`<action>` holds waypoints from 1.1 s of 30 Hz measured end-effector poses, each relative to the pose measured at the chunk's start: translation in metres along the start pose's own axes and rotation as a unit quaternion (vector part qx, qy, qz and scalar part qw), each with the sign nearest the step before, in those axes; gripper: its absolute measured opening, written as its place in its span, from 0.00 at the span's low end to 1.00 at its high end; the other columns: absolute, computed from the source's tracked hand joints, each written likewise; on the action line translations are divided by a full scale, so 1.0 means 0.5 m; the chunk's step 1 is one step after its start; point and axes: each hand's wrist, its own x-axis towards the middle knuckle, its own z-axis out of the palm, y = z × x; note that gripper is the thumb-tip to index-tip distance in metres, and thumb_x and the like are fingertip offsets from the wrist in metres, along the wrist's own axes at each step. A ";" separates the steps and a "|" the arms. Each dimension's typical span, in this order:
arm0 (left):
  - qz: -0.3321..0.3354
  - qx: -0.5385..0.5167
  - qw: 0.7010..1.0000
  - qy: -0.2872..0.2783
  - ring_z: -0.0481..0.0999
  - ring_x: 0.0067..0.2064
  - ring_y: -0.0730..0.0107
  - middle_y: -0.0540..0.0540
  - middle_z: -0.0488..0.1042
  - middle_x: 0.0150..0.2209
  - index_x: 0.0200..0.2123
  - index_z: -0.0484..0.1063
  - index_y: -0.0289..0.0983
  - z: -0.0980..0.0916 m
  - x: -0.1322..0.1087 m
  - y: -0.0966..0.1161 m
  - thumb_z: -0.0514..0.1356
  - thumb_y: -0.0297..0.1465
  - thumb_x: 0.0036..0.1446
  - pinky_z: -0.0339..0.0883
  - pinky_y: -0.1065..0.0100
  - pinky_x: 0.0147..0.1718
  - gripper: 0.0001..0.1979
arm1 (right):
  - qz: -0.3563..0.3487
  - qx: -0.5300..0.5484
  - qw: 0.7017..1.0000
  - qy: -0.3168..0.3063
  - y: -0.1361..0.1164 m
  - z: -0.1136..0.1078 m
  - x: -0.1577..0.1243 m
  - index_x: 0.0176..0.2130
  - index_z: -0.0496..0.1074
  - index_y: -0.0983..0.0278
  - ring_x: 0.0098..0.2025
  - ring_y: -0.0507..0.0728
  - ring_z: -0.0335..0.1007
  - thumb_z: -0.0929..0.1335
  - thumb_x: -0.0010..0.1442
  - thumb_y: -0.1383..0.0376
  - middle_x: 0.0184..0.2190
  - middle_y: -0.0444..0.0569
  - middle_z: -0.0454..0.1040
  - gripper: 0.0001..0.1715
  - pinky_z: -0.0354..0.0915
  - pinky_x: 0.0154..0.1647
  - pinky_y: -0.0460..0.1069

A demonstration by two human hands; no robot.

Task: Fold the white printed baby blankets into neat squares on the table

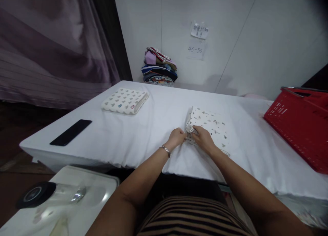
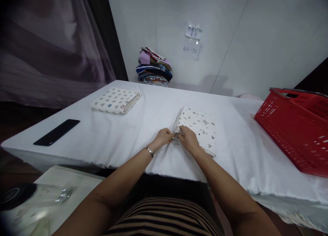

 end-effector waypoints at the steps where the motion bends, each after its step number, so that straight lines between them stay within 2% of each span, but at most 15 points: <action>1: -0.016 -0.038 0.999 -0.010 0.71 0.22 0.71 0.53 0.69 0.17 0.26 0.66 0.38 0.003 0.001 -0.002 0.64 0.29 0.46 0.60 0.73 0.23 0.08 | 0.001 -0.001 1.000 -0.001 -0.001 0.000 0.000 0.42 0.71 0.62 0.39 0.58 0.69 0.63 0.56 0.68 0.38 0.50 0.75 0.13 0.62 0.39 0.50; 5: -0.029 -0.138 0.990 0.013 0.68 0.20 0.76 0.56 0.68 0.19 0.33 0.65 0.37 0.016 -0.003 -0.007 0.65 0.27 0.46 0.59 0.74 0.21 0.11 | 0.002 -0.015 1.000 -0.006 -0.005 0.003 -0.001 0.43 0.70 0.63 0.40 0.58 0.69 0.63 0.56 0.68 0.39 0.51 0.75 0.13 0.62 0.39 0.50; 9: -0.007 -0.196 0.980 0.027 0.70 0.22 0.76 0.55 0.69 0.22 0.37 0.64 0.37 0.024 -0.011 -0.005 0.61 0.24 0.48 0.61 0.75 0.22 0.12 | 0.000 -0.057 0.998 -0.027 -0.013 0.016 -0.007 0.44 0.69 0.63 0.42 0.58 0.69 0.62 0.58 0.70 0.40 0.51 0.74 0.14 0.62 0.40 0.50; 13: 0.020 -0.202 0.979 0.034 0.70 0.21 0.76 0.55 0.70 0.21 0.41 0.64 0.37 0.024 -0.012 -0.003 0.59 0.22 0.47 0.61 0.75 0.21 0.16 | -0.031 -0.097 0.994 -0.036 -0.024 0.029 -0.021 0.48 0.66 0.65 0.45 0.60 0.67 0.61 0.57 0.72 0.42 0.55 0.73 0.18 0.62 0.43 0.52; 16: 0.048 -0.172 0.984 0.027 0.69 0.21 0.76 0.56 0.69 0.20 0.44 0.64 0.37 0.015 -0.013 0.006 0.57 0.22 0.48 0.60 0.75 0.22 0.18 | -0.056 -0.090 0.994 -0.021 -0.030 0.028 -0.029 0.53 0.62 0.67 0.48 0.63 0.65 0.64 0.57 0.68 0.46 0.58 0.71 0.23 0.62 0.45 0.54; 18: 0.064 -0.145 0.987 0.022 0.70 0.22 0.75 0.56 0.69 0.20 0.47 0.64 0.36 0.006 -0.017 0.015 0.56 0.23 0.49 0.59 0.75 0.22 0.19 | -0.045 -0.084 0.995 -0.014 -0.028 0.022 -0.027 0.54 0.61 0.68 0.49 0.64 0.65 0.65 0.57 0.66 0.47 0.60 0.70 0.26 0.63 0.46 0.55; 20: 0.072 -0.105 0.992 0.013 0.71 0.23 0.74 0.55 0.71 0.22 0.51 0.62 0.36 -0.004 -0.022 0.023 0.55 0.25 0.52 0.60 0.74 0.23 0.21 | -0.021 -0.068 0.997 -0.016 -0.021 0.014 -0.021 0.53 0.63 0.67 0.49 0.62 0.66 0.64 0.57 0.68 0.47 0.58 0.71 0.24 0.63 0.45 0.53; 22: 0.078 -0.015 0.996 0.028 0.74 0.28 0.71 0.51 0.75 0.27 0.51 0.63 0.37 -0.013 -0.026 0.027 0.54 0.27 0.54 0.63 0.72 0.28 0.19 | 0.000 -0.043 0.999 -0.020 -0.011 0.005 -0.012 0.51 0.66 0.65 0.47 0.60 0.67 0.63 0.57 0.70 0.46 0.54 0.73 0.21 0.62 0.45 0.52; 25: 0.065 0.188 0.979 0.047 0.76 0.40 0.62 0.44 0.78 0.36 0.40 0.71 0.38 -0.018 -0.029 0.024 0.57 0.37 0.54 0.64 0.66 0.36 0.12 | 0.022 -0.025 0.999 -0.025 -0.002 -0.007 -0.001 0.49 0.68 0.64 0.45 0.59 0.68 0.62 0.56 0.71 0.44 0.52 0.74 0.20 0.62 0.44 0.50; 28: 0.052 0.315 0.948 0.010 0.76 0.43 0.54 0.39 0.77 0.40 0.33 0.73 0.37 -0.009 -0.030 0.021 0.58 0.45 0.52 0.64 0.63 0.37 0.17 | 0.019 -0.035 0.999 -0.031 -0.005 -0.016 0.003 0.48 0.68 0.64 0.45 0.59 0.68 0.62 0.55 0.71 0.44 0.52 0.74 0.20 0.61 0.44 0.50; 33: 0.054 0.356 0.933 -0.010 0.76 0.44 0.55 0.38 0.77 0.41 0.37 0.74 0.36 0.009 -0.030 0.030 0.57 0.37 0.53 0.64 0.65 0.37 0.12 | 0.002 -0.069 0.997 -0.042 -0.013 -0.037 0.007 0.49 0.68 0.64 0.45 0.58 0.68 0.62 0.56 0.72 0.44 0.52 0.73 0.21 0.60 0.44 0.49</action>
